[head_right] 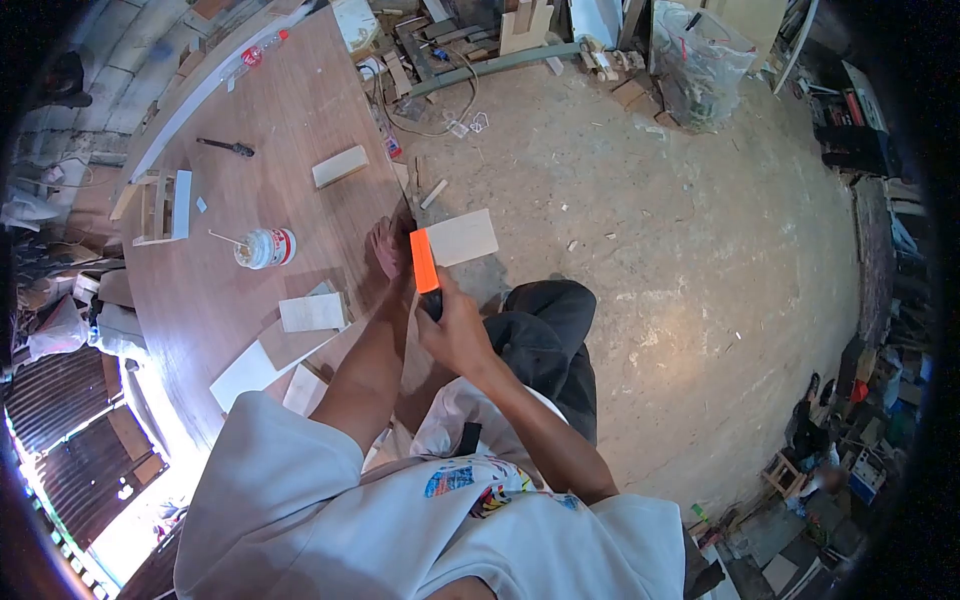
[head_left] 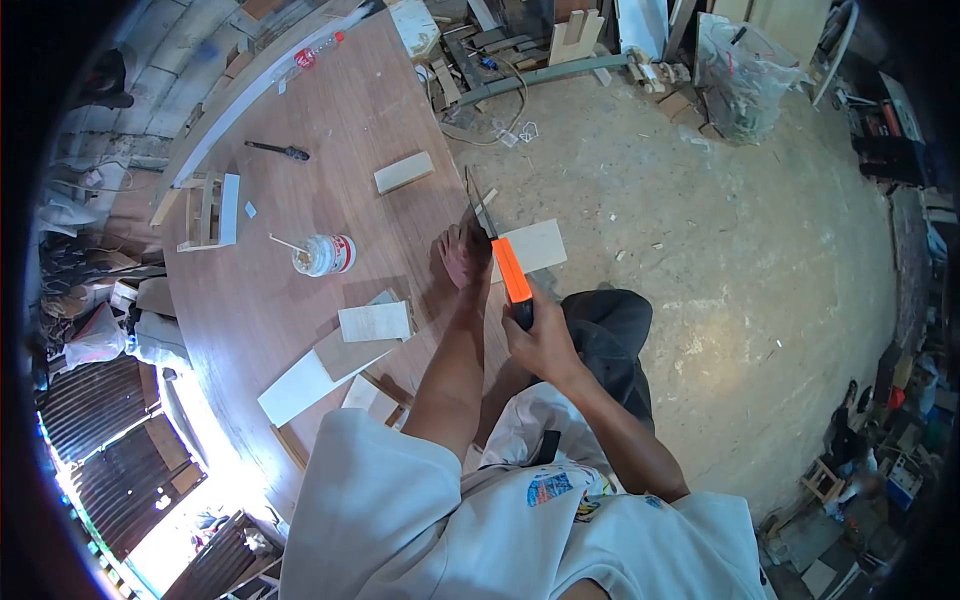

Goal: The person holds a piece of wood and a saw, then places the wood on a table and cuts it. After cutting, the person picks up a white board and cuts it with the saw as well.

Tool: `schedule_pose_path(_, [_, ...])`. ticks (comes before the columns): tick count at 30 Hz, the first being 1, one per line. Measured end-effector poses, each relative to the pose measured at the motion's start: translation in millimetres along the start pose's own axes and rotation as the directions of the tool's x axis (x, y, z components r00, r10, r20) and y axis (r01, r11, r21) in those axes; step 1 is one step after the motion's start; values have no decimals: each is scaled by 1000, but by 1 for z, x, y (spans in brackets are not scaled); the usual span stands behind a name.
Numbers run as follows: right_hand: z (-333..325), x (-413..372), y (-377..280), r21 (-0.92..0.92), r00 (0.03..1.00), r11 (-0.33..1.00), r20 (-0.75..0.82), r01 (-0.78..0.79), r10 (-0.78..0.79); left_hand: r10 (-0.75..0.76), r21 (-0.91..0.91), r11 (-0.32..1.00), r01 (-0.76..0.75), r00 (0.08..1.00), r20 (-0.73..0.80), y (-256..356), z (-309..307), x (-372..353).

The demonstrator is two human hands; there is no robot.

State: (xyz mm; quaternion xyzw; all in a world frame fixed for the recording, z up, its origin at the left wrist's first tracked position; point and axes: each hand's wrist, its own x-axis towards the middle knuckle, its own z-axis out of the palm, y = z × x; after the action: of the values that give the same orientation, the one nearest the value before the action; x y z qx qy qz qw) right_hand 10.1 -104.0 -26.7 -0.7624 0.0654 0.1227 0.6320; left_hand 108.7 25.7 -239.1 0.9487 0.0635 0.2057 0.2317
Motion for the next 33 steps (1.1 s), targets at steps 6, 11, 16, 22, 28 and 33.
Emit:
schedule_pose_path(6, [-22, -52, -61, 18, 997, 1000, 71, -25, 24, 0, 31, 1000, -1, 1000, 7, -3, -1, -5])
schedule_pose_path(11, [-16, -48, -38, 18, 994, 999, 102, -32, 30, 14, 39, 999, -14, 1000, 3, 1, 3, 2])
schedule_pose_path(16, [-14, -34, -29, 16, 1000, 1000, -3, -5, 5, 31, 67, 997, -30, 999, -14, 1, 1, 0])
schedule_pose_path(22, [-11, -40, -33, 23, 995, 996, -46, 86, -84, 15, -39, 999, -16, 999, -32, 3, -3, 0])
schedule_pose_path(28, [-8, -23, -23, 0, 1000, 1000, -28, 3, -3, 26, 53, 998, -23, 998, -57, 6, -9, -2])
schedule_pose_path(33, [-14, -23, -28, 44, 1000, 999, -11, 13, -12, 70, 13, 998, -69, 997, -41, 15, -9, -5])
